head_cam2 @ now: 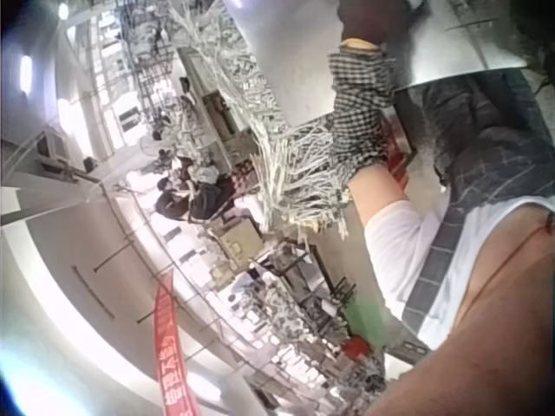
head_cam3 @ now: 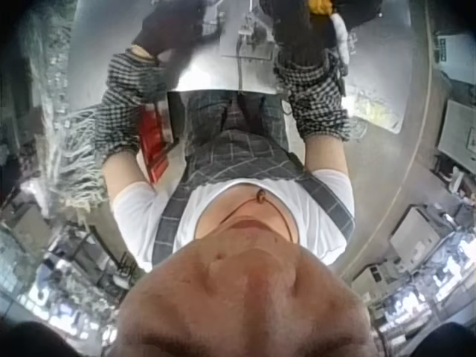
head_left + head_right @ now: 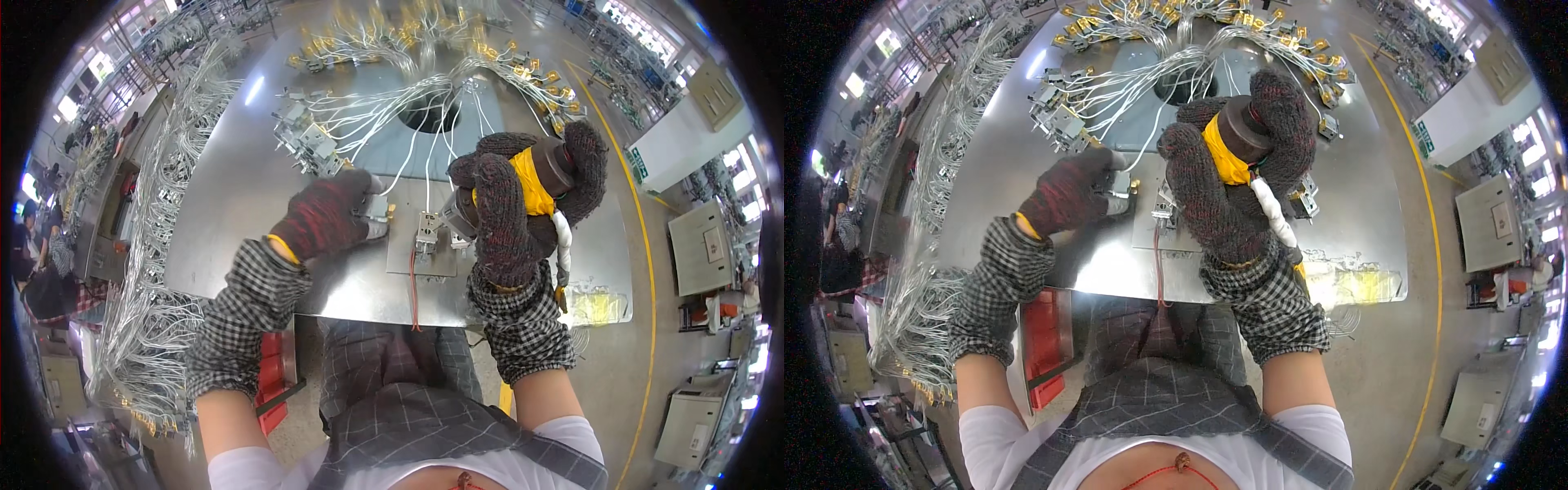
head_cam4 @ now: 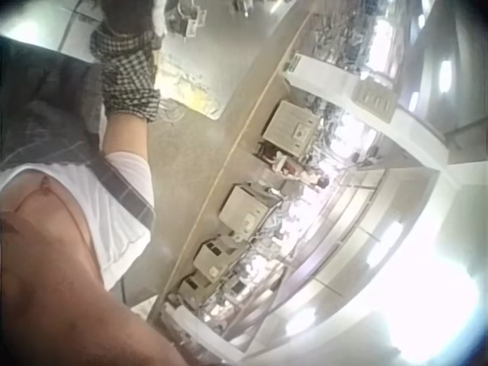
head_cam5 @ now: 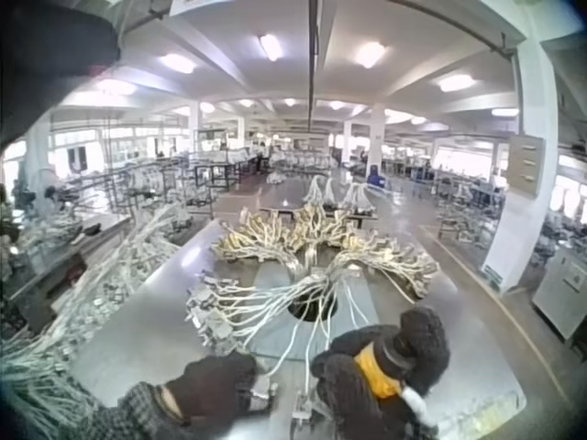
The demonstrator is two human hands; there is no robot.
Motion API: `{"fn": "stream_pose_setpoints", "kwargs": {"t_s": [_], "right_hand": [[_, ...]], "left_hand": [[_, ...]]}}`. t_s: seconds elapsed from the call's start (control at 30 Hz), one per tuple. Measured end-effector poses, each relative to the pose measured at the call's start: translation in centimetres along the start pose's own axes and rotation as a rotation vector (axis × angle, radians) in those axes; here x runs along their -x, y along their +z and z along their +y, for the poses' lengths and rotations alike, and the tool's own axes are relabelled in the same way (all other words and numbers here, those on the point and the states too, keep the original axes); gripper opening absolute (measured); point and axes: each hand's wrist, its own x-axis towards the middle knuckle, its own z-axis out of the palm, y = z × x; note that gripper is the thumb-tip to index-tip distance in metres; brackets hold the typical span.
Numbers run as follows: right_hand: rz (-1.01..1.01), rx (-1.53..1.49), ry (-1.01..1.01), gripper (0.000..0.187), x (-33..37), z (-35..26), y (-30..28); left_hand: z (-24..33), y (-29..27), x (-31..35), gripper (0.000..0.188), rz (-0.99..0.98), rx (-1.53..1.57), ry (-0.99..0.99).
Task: Assemble electronic wiring components on a circular rotating jig using an electric screwdriver.
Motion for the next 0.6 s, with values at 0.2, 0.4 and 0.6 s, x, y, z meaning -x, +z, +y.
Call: {"fn": "stream_pose_setpoints", "kwargs": {"t_s": [0.2, 0.4, 0.6], "right_hand": [[-0.150, 0.345, -0.155, 0.072, -0.9, -0.9, 0.4], [-0.025, 0.109, 0.074, 0.075, -0.7, -2.0, 1.5], [0.039, 0.272, -0.035, 0.074, -2.8, -2.7, -1.0]], "left_hand": [[3.1, -0.5, 1.0, 0.051, 0.122, 1.785, -0.094], [3.2, 3.6, 1.8, 0.055, 0.291, 1.453, -0.048], [6.0, 2.7, -0.2, 0.070, 0.311, 0.465, 0.268]]}}
